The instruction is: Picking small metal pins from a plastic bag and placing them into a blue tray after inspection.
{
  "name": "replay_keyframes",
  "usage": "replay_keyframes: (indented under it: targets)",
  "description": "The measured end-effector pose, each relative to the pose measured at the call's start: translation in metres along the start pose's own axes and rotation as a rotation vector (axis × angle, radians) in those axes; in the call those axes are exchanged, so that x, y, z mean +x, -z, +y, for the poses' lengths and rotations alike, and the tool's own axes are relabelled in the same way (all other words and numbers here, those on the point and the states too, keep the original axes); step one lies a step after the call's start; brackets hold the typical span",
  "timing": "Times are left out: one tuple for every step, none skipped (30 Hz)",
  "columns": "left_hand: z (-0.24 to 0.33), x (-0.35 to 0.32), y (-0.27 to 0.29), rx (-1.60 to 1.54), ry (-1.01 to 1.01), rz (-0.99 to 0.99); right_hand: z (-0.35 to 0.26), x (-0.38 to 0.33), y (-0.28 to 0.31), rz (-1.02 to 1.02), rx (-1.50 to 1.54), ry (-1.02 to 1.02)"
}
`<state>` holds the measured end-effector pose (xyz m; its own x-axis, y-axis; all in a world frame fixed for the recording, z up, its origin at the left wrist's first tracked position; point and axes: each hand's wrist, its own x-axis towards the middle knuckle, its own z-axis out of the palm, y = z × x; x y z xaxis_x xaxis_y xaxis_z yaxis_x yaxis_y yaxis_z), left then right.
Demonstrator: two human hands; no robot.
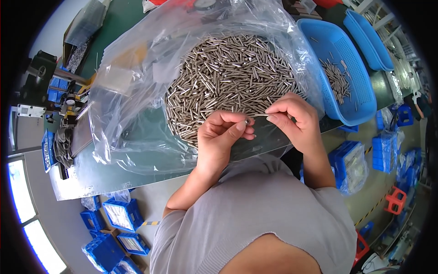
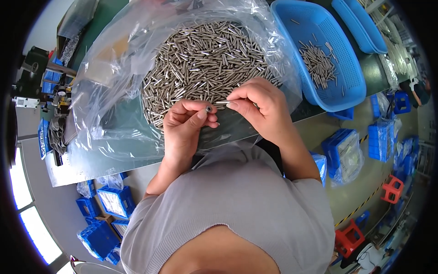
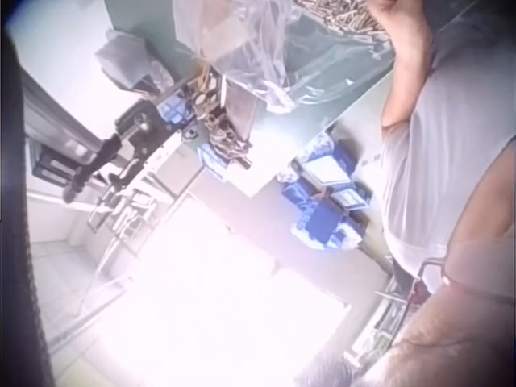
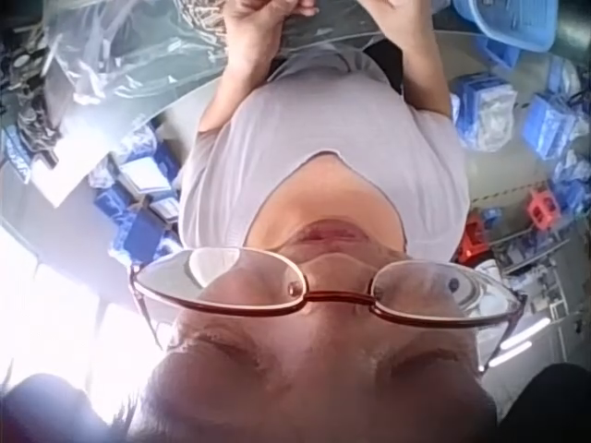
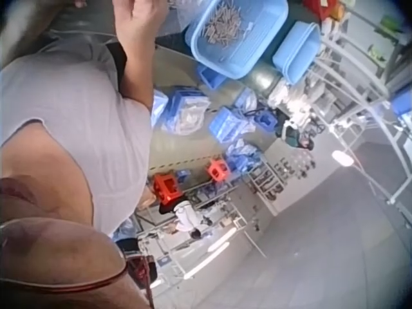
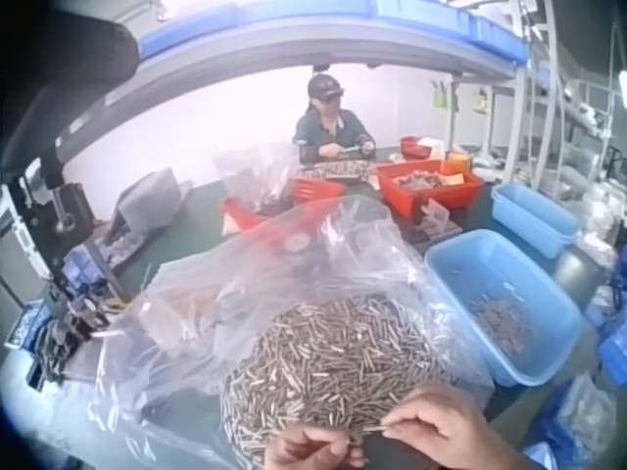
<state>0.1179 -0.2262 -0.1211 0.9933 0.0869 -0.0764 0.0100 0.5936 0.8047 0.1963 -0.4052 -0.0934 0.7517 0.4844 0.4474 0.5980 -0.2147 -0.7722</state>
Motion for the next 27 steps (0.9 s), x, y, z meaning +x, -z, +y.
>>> replay_keyframes:
  targets:
    - [-0.001,0.001,0.000,0.016,0.002,-0.018,-0.001,0.001,0.001,-0.017,0.004,0.022]
    - [-0.001,0.001,0.001,0.018,0.004,-0.021,-0.001,0.002,-0.001,-0.012,0.004,0.021]
    - [-0.001,0.000,0.001,0.035,0.013,-0.029,-0.002,0.002,-0.003,-0.032,0.017,0.043]
    - [-0.001,-0.001,0.001,0.050,0.020,-0.033,-0.002,0.002,-0.004,-0.055,0.031,0.066]
    - [-0.001,-0.001,0.001,0.052,0.019,-0.033,-0.002,0.002,-0.004,-0.055,0.032,0.067]
    - [-0.001,0.000,0.001,0.056,0.014,-0.038,-0.002,0.003,-0.004,-0.060,0.022,0.082]
    - [-0.001,-0.001,0.001,0.061,0.009,-0.041,-0.003,0.003,-0.004,-0.067,0.013,0.096]
    - [-0.001,-0.001,0.001,0.061,0.009,-0.039,-0.004,0.003,-0.004,-0.068,0.014,0.096]
    - [0.000,-0.001,0.001,0.072,0.013,-0.034,-0.006,0.003,-0.003,-0.071,0.008,0.089]
    - [0.000,-0.001,0.000,0.083,0.016,-0.031,-0.007,0.003,-0.003,-0.072,0.000,0.084]
    - [0.000,-0.001,0.001,0.083,0.015,-0.030,-0.007,0.003,-0.002,-0.073,0.000,0.084]
    - [0.000,-0.001,0.001,0.087,0.015,-0.031,-0.007,0.004,-0.002,-0.072,-0.016,0.092]
    - [0.000,-0.002,0.001,0.091,0.015,-0.033,-0.008,0.003,-0.002,-0.071,-0.032,0.100]
    - [0.000,-0.002,0.001,0.090,0.014,-0.033,-0.007,0.004,-0.002,-0.072,-0.032,0.100]
    - [0.000,-0.002,0.001,0.092,0.013,-0.030,-0.007,0.004,-0.002,-0.074,-0.048,0.104]
    - [0.001,-0.002,0.000,0.095,0.012,-0.027,-0.007,0.004,-0.001,-0.076,-0.063,0.108]
    - [0.001,-0.003,0.000,0.095,0.012,-0.027,-0.007,0.004,-0.002,-0.076,-0.063,0.108]
    - [0.001,-0.003,0.000,0.089,0.010,-0.031,-0.007,0.004,-0.002,-0.081,-0.061,0.118]
    - [0.000,-0.003,-0.001,0.083,0.007,-0.033,-0.007,0.005,-0.002,-0.085,-0.058,0.128]
    - [0.001,-0.003,-0.001,0.083,0.006,-0.032,-0.007,0.005,-0.004,-0.086,-0.057,0.129]
    - [0.001,-0.004,-0.002,0.118,0.004,-0.053,-0.005,0.006,-0.006,-0.113,-0.005,0.102]
    - [0.001,-0.004,-0.002,0.152,0.004,-0.076,-0.005,0.006,-0.008,-0.138,0.046,0.074]
    - [0.001,-0.004,-0.001,0.152,0.005,-0.076,-0.006,0.007,-0.010,-0.138,0.046,0.074]
    - [0.001,-0.004,0.000,0.137,0.002,-0.083,-0.008,0.007,-0.012,-0.159,0.130,-0.032]
    - [0.000,-0.004,0.001,0.123,-0.001,-0.089,-0.009,0.008,-0.013,-0.179,0.216,-0.138]
    - [0.000,-0.004,0.001,0.124,0.000,-0.087,-0.009,0.007,-0.014,-0.181,0.217,-0.138]
    - [0.000,-0.004,0.002,0.127,0.000,-0.092,-0.008,0.005,-0.015,-0.180,0.226,-0.138]
